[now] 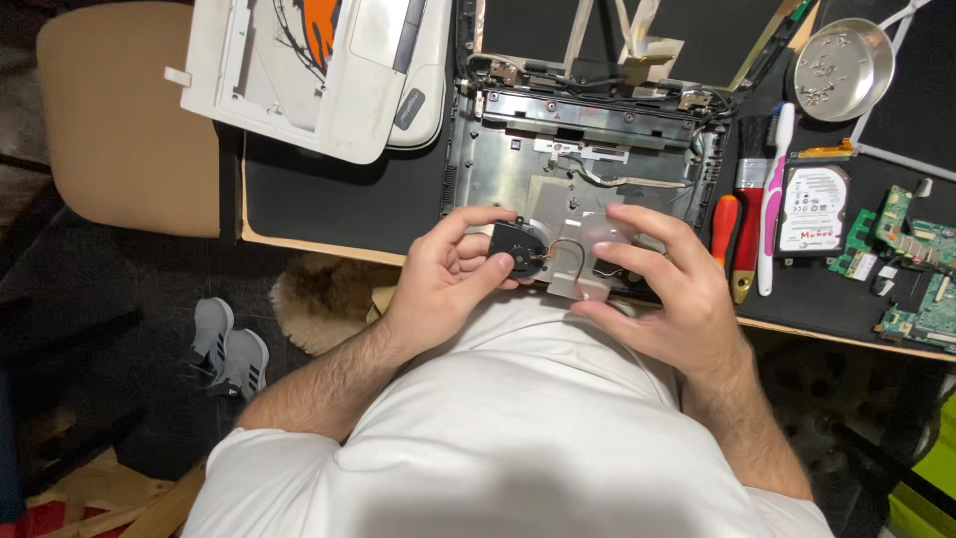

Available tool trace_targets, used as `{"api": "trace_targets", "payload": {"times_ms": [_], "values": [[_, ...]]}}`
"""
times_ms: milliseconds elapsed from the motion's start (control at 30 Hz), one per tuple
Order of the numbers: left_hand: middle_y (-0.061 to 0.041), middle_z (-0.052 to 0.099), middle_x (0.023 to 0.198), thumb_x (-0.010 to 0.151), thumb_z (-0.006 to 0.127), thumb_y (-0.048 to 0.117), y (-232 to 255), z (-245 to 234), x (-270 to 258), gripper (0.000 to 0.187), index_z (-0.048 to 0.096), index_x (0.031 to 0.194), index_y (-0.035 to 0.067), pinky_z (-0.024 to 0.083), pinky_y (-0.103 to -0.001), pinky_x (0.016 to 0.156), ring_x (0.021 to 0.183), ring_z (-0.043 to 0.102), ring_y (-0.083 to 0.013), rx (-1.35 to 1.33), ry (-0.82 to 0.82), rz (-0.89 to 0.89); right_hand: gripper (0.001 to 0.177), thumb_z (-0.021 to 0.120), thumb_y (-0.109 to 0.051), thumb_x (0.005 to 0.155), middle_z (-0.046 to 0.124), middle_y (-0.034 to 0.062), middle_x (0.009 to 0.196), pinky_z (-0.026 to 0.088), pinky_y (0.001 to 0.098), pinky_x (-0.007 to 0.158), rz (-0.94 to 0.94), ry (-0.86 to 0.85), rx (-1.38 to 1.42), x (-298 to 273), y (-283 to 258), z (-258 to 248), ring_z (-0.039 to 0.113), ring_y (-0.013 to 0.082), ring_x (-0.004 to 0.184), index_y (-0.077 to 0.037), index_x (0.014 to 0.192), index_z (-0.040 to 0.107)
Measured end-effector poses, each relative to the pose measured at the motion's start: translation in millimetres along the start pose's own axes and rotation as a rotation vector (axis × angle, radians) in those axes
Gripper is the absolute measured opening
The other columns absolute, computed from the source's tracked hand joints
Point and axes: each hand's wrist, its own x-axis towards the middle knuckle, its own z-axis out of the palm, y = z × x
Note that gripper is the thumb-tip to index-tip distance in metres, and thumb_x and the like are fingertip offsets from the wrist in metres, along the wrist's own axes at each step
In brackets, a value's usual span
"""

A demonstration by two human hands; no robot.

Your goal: The person uses a screwdriver to tighten screws on a disassembled electronic device, likely a laptop, placed on a workbench. The person carefully secures internal components while various tools and parts are visible on the surrounding table.

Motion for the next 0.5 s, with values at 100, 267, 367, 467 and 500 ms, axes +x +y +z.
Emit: {"api": "trace_targets", "payload": {"times_ms": [100, 267, 367, 467, 500], "values": [[-0.028, 0.089, 0.122, 0.118, 0.074, 0.003, 1.2, -8.1, -4.6, 0.049, 0.064, 0.166, -0.003, 0.081, -0.039, 0.098, 0.108, 0.091, -0.0255, 0.029, 0.037, 0.002, 0.043, 0.11, -0.02, 0.093, 0.084, 0.0256, 0.152, 0.071, 0.0575, 0.11, 0.001, -0.05, -0.046, 7.7, -5.5, 0.5, 0.086, 0.048, 0.13, -0.006, 0.128, 0.089], [-0.027, 0.089, 0.12, 0.118, 0.072, 0.003, 5.0, -21.2, -9.2, 0.048, 0.064, 0.165, -0.002, 0.081, -0.037, 0.098, 0.108, 0.091, -0.0245, 0.033, 0.078, 0.0, 0.045, 0.11, -0.024, 0.093, 0.083, 0.0259, 0.15, 0.068, 0.063, 0.117, -0.02, -0.062, -0.022, 12.0, 3.0, -1.4, 0.083, 0.0522, 0.136, -0.003, 0.127, 0.089], [-0.025, 0.091, 0.123, 0.116, 0.076, 0.005, 13.2, -16.4, -8.6, 0.046, 0.065, 0.16, 0.001, 0.081, -0.036, 0.096, 0.106, 0.092, -0.026, 0.062, 0.092, -0.032, 0.063, 0.107, -0.044, 0.094, 0.071, 0.0262, 0.165, 0.057, 0.0701, 0.13, -0.078, -0.178, -0.079, 18.0, 0.6, -3.6, 0.07, 0.0536, 0.155, -0.006, 0.137, 0.084], [-0.024, 0.093, 0.124, 0.113, 0.08, 0.007, 19.6, -7.5, -10.2, 0.042, 0.066, 0.152, 0.004, 0.082, -0.035, 0.095, 0.105, 0.094, -0.0272, 0.103, 0.086, -0.069, 0.066, 0.1, -0.051, 0.102, 0.064, 0.027, 0.176, 0.052, 0.0687, 0.132, -0.115, -0.304, -0.144, 22.7, -6.3, 0.1, 0.066, 0.0501, 0.16, -0.007, 0.144, 0.076], [-0.024, 0.093, 0.124, 0.111, 0.081, 0.007, 20.3, -5.1, -12.0, 0.04, 0.067, 0.148, 0.005, 0.083, -0.036, 0.095, 0.104, 0.095, -0.0271, 0.117, 0.076, -0.08, 0.052, 0.097, -0.039, 0.109, 0.069, 0.0275, 0.171, 0.057, 0.0651, 0.123, -0.136, -0.309, -0.145, 24.2, -8.6, 3.0, 0.073, 0.0484, 0.149, -0.005, 0.14, 0.074]]}}
